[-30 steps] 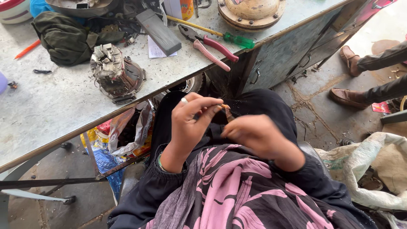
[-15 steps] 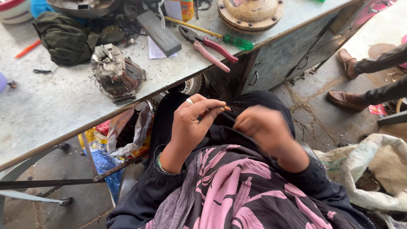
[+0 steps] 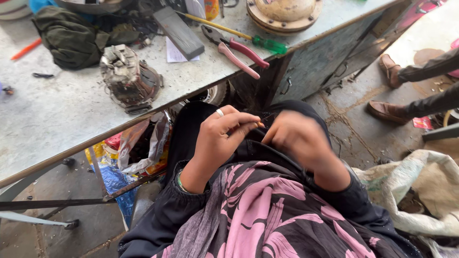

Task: The person disassembles an electric motor component using a screwdriver and pliers, then prepares and strips the ends of copper wires by hand and with a tool.

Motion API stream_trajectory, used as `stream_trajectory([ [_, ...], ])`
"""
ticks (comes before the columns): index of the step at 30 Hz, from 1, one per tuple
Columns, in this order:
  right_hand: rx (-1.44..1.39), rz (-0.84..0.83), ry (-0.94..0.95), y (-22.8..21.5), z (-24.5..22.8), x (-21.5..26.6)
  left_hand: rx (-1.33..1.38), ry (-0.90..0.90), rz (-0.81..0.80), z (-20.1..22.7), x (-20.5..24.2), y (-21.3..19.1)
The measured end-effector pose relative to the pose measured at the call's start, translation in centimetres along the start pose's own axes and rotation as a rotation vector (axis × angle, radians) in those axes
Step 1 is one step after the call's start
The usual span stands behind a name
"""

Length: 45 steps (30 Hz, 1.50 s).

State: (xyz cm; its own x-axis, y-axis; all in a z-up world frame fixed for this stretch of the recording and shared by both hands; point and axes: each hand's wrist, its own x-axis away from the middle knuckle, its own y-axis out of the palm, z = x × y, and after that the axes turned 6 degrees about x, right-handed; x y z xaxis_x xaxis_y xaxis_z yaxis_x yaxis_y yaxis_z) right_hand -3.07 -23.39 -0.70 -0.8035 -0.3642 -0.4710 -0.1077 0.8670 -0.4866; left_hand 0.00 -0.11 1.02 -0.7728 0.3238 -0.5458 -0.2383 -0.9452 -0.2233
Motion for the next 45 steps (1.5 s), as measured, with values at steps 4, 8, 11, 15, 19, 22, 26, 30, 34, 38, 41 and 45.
stream_trajectory([
  [4, 0.189, 0.295, 0.004, 0.0, 3.0, -1.0, 0.141, 0.037, -0.134, -0.4, 0.1, 0.4],
  [8, 0.164, -0.036, 0.087, 3.5, 1.6, -1.2, 0.161, 0.033, -0.001, -0.6, 0.2, 0.2],
  [11, 0.137, -0.371, 0.055, 3.3, -0.3, -0.7, 0.052, 0.017, 0.098, -0.5, -0.1, 0.3],
  [15, -0.178, -0.121, 0.100, 0.8, -0.6, 0.4, -0.019, 0.021, 0.051, -0.3, 0.1, 0.3],
  [19, -0.328, 0.236, 0.372, 0.0, 0.5, 0.3, 0.139, 0.010, -0.045, -0.5, 0.3, 0.0],
  [22, -0.232, -0.032, 0.318, 1.5, 0.7, -1.3, 0.222, 0.029, -0.011, -0.6, 0.3, -0.1],
  [26, 0.149, -0.355, 0.043, 2.4, -1.5, -1.0, 0.038, 0.064, 0.155, -0.6, 0.0, 0.0],
  [30, -0.129, -0.049, 0.136, 0.5, -1.4, 0.0, -0.046, 0.056, 0.095, -0.2, 0.1, -0.1],
  [34, -0.049, 0.019, 0.259, 1.1, -0.2, -1.0, 0.115, 0.071, 0.006, -0.3, 0.2, -0.1],
  [38, 0.127, -0.314, 0.165, 2.4, -1.8, -1.3, 0.045, 0.080, 0.112, -0.5, 0.0, -0.1],
  [41, 0.025, -0.336, 0.244, 0.9, -2.8, -0.8, -0.052, 0.096, 0.146, -0.3, 0.0, -0.2],
  [45, -0.149, -0.060, 0.283, -0.6, -1.6, 0.7, -0.081, 0.069, 0.049, 0.1, 0.3, -0.2],
])
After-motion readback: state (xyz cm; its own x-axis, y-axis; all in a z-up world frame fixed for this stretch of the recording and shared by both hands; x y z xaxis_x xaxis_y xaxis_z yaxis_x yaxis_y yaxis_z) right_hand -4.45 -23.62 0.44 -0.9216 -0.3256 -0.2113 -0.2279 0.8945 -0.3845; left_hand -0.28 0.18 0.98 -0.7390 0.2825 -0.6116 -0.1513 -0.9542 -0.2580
